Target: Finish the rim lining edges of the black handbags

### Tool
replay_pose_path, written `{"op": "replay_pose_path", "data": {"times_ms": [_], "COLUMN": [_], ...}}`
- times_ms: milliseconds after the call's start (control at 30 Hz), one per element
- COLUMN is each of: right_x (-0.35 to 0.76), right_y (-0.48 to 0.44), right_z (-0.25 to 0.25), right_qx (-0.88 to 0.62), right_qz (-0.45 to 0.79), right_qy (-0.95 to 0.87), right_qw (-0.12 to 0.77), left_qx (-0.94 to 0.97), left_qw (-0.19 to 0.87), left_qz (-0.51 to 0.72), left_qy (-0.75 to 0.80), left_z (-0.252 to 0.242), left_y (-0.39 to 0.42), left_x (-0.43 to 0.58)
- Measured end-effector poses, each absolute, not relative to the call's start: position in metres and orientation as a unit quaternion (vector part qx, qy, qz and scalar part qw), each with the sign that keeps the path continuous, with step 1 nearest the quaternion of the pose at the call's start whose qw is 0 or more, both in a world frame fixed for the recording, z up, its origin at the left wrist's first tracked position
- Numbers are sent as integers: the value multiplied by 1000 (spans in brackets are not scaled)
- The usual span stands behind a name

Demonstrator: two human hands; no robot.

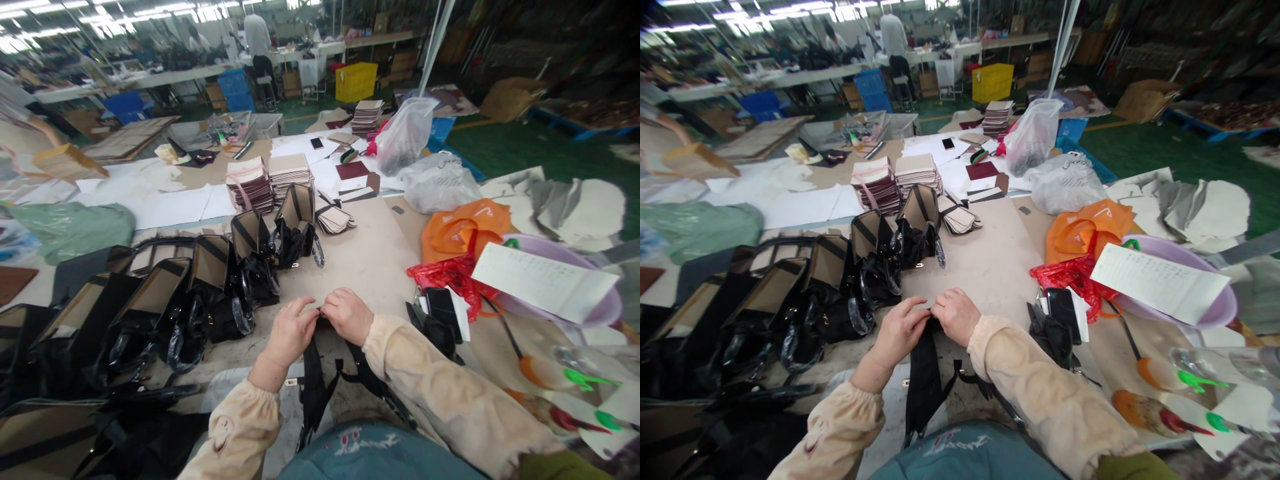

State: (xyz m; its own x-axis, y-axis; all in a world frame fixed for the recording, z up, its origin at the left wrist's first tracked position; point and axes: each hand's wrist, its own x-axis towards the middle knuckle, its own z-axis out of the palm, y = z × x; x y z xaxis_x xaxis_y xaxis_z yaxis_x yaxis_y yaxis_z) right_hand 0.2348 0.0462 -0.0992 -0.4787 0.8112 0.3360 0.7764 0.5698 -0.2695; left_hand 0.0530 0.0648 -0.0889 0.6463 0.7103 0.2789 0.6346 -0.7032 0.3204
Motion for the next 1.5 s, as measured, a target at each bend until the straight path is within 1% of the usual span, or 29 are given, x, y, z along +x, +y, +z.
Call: {"op": "replay_pose_path", "data": {"times_ms": [100, 167, 267, 367, 533, 800, 1133, 1333, 1500], "right_x": [236, 238, 243, 250, 250, 241, 238, 242, 244], "right_y": [46, 44, 40, 37, 37, 36, 40, 50, 52], "right_z": [-100, -101, -101, -100, -101, -100, -98, -96, -97], "right_qx": [-442, -427, -429, -437, -428, -456, -445, -396, -414], "right_qz": [48, 55, 65, 81, 73, 9, 6, 61, 88], "right_qy": [-869, -877, -876, -866, -863, -863, -872, -891, -878], "right_qw": [215, 212, 213, 230, 258, 218, 202, 213, 223], "left_qx": [909, 911, 910, 903, 902, 900, 904, 890, 867], "left_qw": [66, 65, 103, 149, 175, 191, 190, 222, 263], "left_qz": [172, 162, 157, 177, 198, 212, 209, 207, 239], "left_qy": [373, 375, 371, 363, 342, 329, 322, 341, 349], "left_z": [-86, -85, -85, -87, -90, -92, -92, -90, -94], "left_y": [64, 64, 65, 66, 72, 74, 75, 70, 68], "left_x": [51, 52, 53, 54, 49, 46, 45, 46, 48]}}
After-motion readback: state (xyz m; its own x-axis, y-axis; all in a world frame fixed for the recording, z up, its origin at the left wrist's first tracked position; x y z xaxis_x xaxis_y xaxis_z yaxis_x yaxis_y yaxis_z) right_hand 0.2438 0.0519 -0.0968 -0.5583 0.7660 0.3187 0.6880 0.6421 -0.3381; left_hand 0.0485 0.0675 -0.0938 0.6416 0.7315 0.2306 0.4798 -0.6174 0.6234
